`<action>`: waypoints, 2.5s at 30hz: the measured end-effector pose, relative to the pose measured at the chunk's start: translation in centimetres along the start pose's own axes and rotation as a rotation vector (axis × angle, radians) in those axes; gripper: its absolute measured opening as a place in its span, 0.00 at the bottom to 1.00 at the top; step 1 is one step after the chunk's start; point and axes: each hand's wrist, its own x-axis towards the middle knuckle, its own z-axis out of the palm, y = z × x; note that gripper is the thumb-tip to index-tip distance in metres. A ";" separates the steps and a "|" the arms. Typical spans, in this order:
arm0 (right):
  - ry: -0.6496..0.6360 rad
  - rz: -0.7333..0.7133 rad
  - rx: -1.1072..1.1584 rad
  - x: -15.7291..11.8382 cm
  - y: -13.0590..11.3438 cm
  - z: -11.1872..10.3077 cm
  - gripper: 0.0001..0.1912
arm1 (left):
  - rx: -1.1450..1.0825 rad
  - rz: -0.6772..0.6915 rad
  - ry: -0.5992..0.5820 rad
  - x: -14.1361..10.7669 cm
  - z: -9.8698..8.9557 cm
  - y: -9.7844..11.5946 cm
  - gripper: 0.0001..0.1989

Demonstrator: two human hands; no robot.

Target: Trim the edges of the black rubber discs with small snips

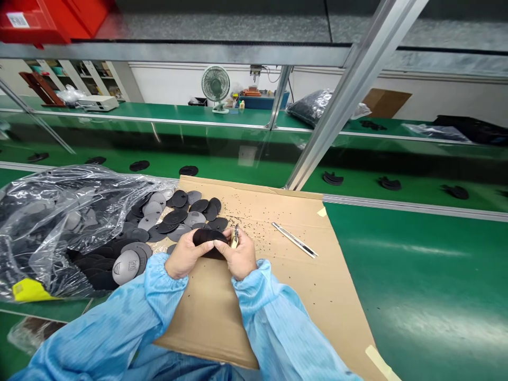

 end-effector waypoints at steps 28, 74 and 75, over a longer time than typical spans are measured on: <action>-0.075 -0.549 -0.374 -1.3 -0.7 0.3 0.04 | -0.546 -0.481 -0.240 0.1 -0.3 1.6 0.19; 0.454 -0.235 -0.141 3.9 2.5 -1.6 0.14 | 0.812 0.181 0.099 4.5 -1.8 8.3 0.19; 0.446 -0.241 -0.143 3.9 2.6 -1.7 0.14 | 0.801 0.171 0.135 2.8 -2.8 7.6 0.18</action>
